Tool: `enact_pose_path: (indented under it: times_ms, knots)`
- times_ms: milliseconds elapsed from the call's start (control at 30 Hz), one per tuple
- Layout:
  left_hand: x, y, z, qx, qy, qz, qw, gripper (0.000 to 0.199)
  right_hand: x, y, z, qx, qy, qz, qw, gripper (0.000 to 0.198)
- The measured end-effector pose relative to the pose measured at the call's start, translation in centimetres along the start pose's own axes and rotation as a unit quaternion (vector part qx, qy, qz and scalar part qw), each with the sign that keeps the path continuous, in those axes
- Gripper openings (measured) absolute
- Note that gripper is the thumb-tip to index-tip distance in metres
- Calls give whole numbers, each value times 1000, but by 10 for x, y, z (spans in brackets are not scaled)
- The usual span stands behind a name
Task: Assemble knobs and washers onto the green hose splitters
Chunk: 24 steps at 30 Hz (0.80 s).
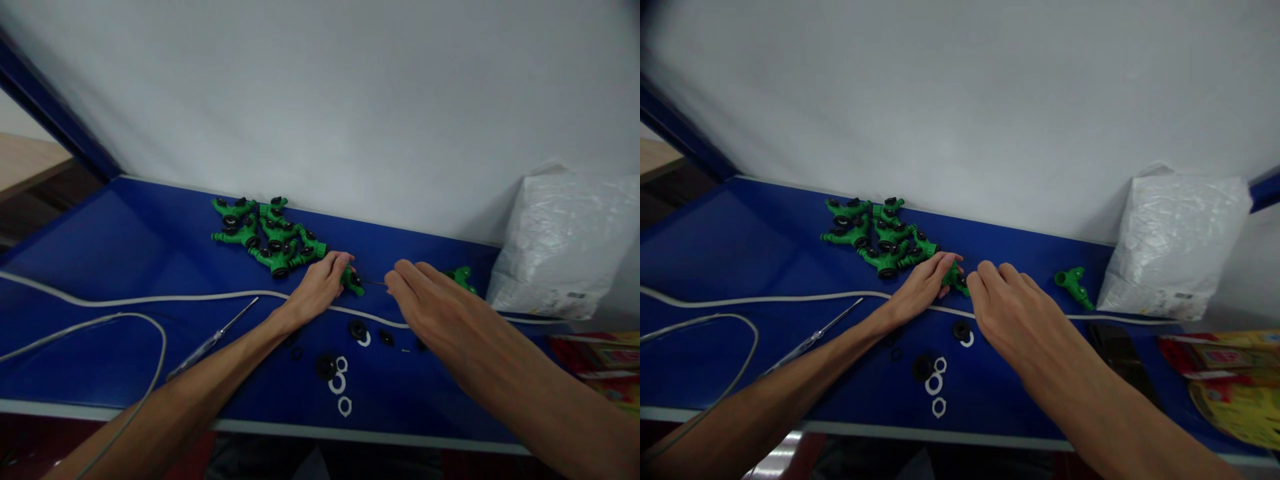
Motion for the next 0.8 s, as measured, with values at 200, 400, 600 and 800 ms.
enact_pose_path:
  times_ms: [200, 400, 600, 800]
  knots:
    - [-4, 0, 0, 2, 10, 13, 1000, 54, 4, -2, 1, 8, -30, 8, 999, 33]
    - [-5, 0, -1, -1, 2, 20, 1000, 55, 7, -7, 4, 4, -24, 26, 999, 17]
    - [0, 1, 0, 4, 5, 10, 1000, 53, 7, -12, 0, -19, -35, 29, 999, 19]
    - [0, 2, -1, 7, 6, 14, 1000, 50, 4, -7, 0, 12, -23, 13, 1000, 38]
Point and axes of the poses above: each hand's wrist, its own z-axis away from the middle knuckle, its own y-axis out of the back of the hand, x = y × z, the point moved 10 cm from there along -z, towards the middle knuckle, and after that the axes turned 1 degree about z, right-handed, at the moved point
